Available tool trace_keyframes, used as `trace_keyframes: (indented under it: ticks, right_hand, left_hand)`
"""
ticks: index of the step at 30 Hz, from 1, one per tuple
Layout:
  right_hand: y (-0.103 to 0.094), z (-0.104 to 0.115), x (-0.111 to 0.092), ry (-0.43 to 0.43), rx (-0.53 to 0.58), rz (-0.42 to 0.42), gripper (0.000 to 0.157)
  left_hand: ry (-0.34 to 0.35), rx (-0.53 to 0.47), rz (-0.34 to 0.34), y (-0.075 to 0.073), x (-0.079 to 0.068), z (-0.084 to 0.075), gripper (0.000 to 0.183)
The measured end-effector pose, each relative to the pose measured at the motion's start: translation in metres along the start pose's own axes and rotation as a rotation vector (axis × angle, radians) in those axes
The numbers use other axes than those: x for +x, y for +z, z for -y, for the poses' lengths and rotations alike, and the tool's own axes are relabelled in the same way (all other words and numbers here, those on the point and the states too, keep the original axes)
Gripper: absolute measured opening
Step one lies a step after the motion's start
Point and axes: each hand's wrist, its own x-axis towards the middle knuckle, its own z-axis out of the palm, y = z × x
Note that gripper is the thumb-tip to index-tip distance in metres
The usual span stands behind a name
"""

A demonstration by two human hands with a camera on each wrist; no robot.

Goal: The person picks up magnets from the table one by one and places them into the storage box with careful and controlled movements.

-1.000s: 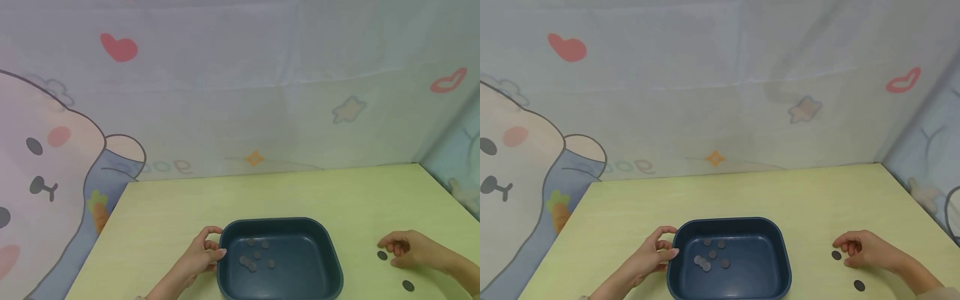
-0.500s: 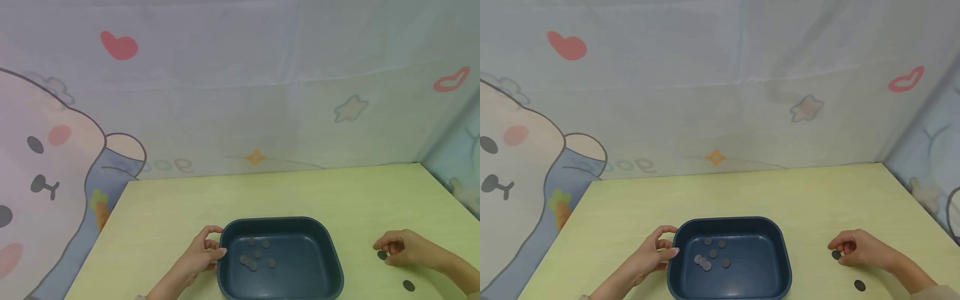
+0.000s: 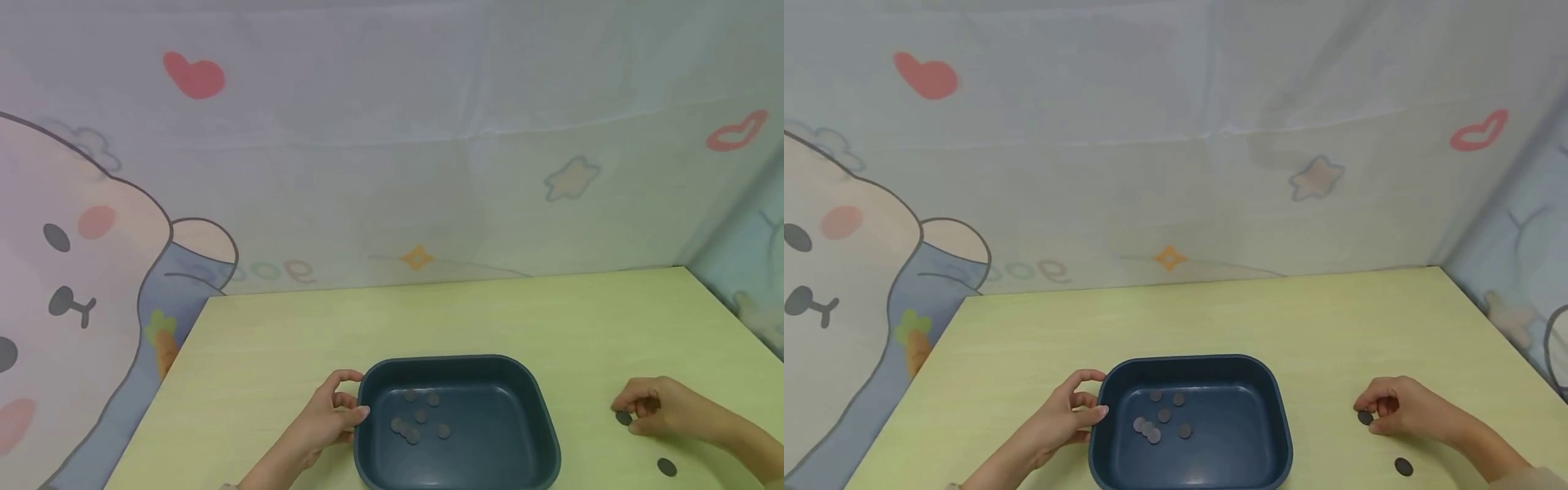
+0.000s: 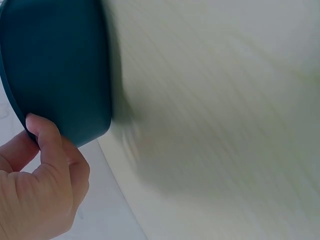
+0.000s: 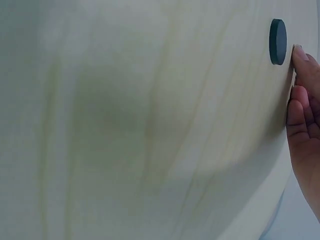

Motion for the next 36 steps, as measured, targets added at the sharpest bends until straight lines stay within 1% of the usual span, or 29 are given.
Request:
trace_keyframes:
  ticks: [4, 8, 12, 15, 20, 24, 30, 36]
  right_hand:
    - [-0.001, -0.001, 0.002, -0.005, -0.019, 0.001, 0.028]
    - [0.0, -0.002, 0.003, -0.034, -0.03, 0.023, 0.029]
    - [0.001, -0.004, 0.004, -0.06, -0.013, 0.052, 0.03]
    - [0.001, -0.004, 0.004, -0.064, -0.009, 0.068, 0.029]
    - [-0.001, 0.002, 0.006, -0.04, -0.007, 0.087, 0.027]
    - [-0.003, 0.012, 0.013, -0.048, -0.015, 0.09, 0.025]
    - [-0.008, 0.03, 0.029, -0.051, 0.095, 0.134, 0.022]
    - [-0.009, 0.04, 0.04, -0.048, 0.186, 0.177, 0.025]
  left_hand:
    - [0.002, 0.0, 0.004, 0.0, 0.0, 0.0, 0.05]
    - [-0.002, 0.006, -0.006, 0.0, -0.001, 0.0, 0.05]
    - [-0.006, 0.016, -0.011, 0.0, -0.001, 0.0, 0.05]
    - [-0.004, 0.022, -0.008, 0.001, -0.001, 0.0, 0.05]
    - [0.001, 0.021, -0.007, 0.001, -0.002, 0.001, 0.05]
    - [0.002, 0.017, -0.006, 0.001, -0.001, 0.0, 0.05]
    - [0.002, 0.016, -0.013, 0.002, -0.002, -0.001, 0.05]
    - [0.0, 0.026, -0.027, 0.001, -0.003, -0.002, 0.05]
